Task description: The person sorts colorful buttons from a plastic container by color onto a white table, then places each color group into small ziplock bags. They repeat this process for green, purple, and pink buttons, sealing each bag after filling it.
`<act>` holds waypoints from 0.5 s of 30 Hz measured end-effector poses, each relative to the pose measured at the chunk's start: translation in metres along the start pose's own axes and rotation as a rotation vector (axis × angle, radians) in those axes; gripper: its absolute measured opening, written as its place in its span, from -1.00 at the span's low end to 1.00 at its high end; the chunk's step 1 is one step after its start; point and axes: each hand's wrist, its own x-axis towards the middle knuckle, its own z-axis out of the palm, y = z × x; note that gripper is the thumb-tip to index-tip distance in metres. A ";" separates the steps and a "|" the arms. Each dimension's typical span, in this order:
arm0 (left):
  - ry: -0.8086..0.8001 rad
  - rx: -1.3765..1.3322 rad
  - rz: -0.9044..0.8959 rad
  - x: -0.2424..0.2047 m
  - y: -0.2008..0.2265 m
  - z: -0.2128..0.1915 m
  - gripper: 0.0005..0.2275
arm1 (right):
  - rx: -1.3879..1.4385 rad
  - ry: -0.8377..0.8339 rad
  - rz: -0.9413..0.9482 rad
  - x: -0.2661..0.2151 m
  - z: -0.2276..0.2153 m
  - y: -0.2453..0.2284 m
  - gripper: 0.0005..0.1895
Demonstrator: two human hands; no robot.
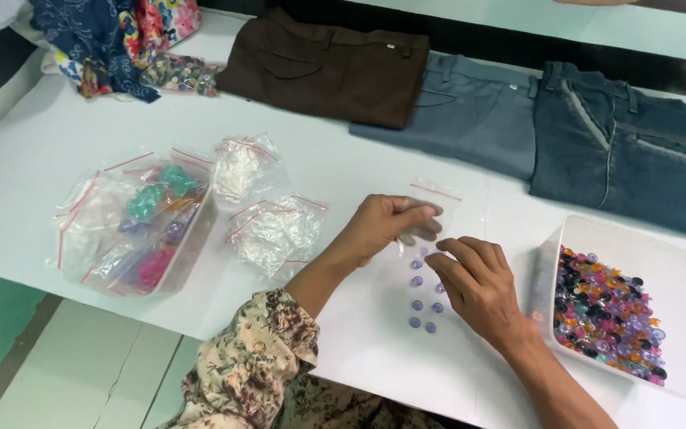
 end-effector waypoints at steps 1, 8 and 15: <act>-0.004 -0.001 -0.005 0.006 -0.002 -0.003 -0.70 | -0.002 -0.002 0.006 0.000 0.000 0.003 -0.88; 0.146 0.730 0.462 0.015 -0.022 -0.022 -0.88 | 0.181 0.003 0.286 0.004 -0.002 0.010 -0.75; 0.176 1.057 0.673 0.009 -0.049 -0.022 -0.87 | 0.213 -0.034 0.343 0.001 0.005 0.006 -0.69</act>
